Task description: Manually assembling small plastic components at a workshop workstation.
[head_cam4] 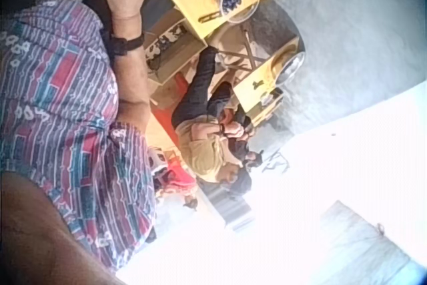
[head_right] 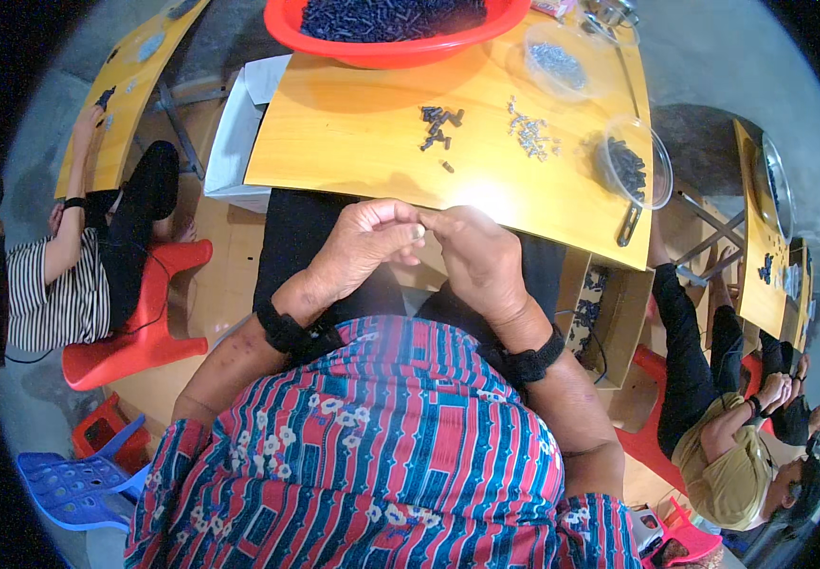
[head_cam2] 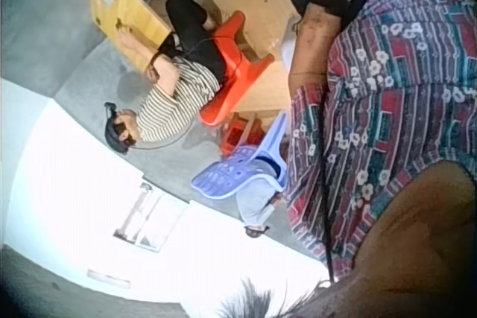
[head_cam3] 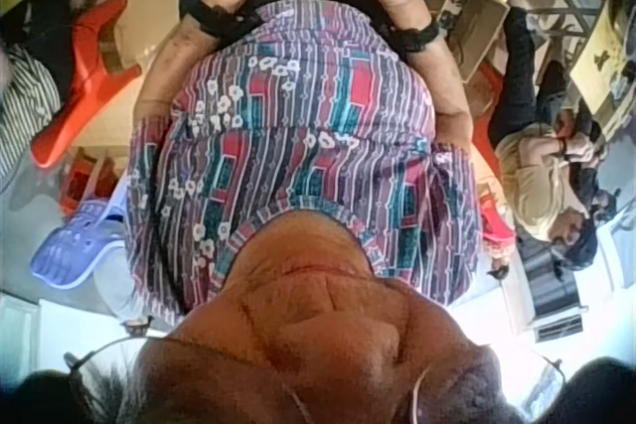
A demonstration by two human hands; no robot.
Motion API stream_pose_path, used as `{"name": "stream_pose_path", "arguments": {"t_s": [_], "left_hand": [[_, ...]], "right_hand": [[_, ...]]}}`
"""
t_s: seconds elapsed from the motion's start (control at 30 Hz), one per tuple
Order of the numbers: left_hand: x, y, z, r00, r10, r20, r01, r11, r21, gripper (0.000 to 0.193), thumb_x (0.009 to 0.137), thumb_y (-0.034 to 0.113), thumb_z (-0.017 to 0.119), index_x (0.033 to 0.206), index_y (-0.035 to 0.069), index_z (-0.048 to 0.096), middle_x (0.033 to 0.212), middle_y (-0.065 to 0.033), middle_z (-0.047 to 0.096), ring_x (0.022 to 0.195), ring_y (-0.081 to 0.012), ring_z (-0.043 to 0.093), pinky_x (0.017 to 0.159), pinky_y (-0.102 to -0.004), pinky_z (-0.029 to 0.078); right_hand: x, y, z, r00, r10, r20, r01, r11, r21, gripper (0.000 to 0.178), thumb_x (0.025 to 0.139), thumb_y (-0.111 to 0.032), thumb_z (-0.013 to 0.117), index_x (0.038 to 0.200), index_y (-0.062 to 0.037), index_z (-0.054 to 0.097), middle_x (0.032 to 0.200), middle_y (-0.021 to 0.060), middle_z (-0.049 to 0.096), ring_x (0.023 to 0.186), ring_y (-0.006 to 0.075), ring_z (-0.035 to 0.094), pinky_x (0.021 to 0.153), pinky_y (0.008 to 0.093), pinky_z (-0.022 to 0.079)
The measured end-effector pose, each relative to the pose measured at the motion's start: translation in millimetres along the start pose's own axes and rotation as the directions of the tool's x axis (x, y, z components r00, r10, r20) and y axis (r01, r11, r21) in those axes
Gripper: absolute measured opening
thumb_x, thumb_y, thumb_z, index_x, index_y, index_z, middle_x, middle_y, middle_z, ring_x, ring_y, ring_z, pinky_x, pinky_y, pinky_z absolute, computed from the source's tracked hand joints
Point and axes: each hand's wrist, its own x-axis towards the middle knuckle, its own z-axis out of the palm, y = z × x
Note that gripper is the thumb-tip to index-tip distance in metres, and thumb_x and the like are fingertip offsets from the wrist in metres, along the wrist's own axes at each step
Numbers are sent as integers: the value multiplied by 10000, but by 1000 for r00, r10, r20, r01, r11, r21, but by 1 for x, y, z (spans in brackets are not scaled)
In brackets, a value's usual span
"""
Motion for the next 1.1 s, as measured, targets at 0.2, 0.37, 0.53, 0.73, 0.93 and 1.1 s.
{"name": "stream_pose_path", "arguments": {"t_s": [0.2,0.37,0.53,0.73,0.93,1.1], "left_hand": [[-1,0,0,1000,6,-16,-6,1000,-17,194,951,147,641,1064,-10,658,941,-42,668,824,-95,638,733,-249,559],[-2,-1,2,1000,-15,-17,15,1000,-9,192,955,142,634,1069,-10,657,946,-41,669,840,-96,638,738,-251,560],[-2,-3,3,1000,2,-10,-2,1000,-2,194,958,144,629,1074,-9,656,957,-45,670,839,-96,640,741,-251,560],[-2,-2,5,1000,-15,-12,15,1000,5,188,961,144,625,1069,-8,648,958,-50,668,819,-99,639,742,-249,559],[-1,-4,6,1000,-11,-11,11,1000,-3,179,963,139,621,1064,-6,647,952,-51,665,828,-97,636,742,-252,559],[0,-4,7,1000,14,-6,-14,1000,12,189,961,139,624,1067,-16,646,951,-54,665,850,-99,637,739,-254,560]], "right_hand": [[-1,0,4,978,199,-66,-191,976,104,218,811,83,654,981,-39,717,826,97,693,691,196,671,625,288,536],[-4,8,5,951,309,-22,-297,928,224,208,812,97,652,957,-33,724,819,64,700,682,119,665,586,243,537],[-6,9,4,950,311,-20,-299,929,218,220,809,111,640,952,-34,722,852,66,708,702,123,673,603,239,554],[-8,10,3,950,311,-34,-302,941,154,210,795,96,676,940,-49,722,835,53,707,688,103,669,607,233,554],[-11,12,3,936,350,-46,-338,925,175,171,802,54,714,923,-67,721,813,36,697,671,90,659,589,228,537],[-12,14,2,935,351,-47,-338,924,182,158,801,47,720,903,-73,709,800,26,688,667,89,653,589,226,529]]}}
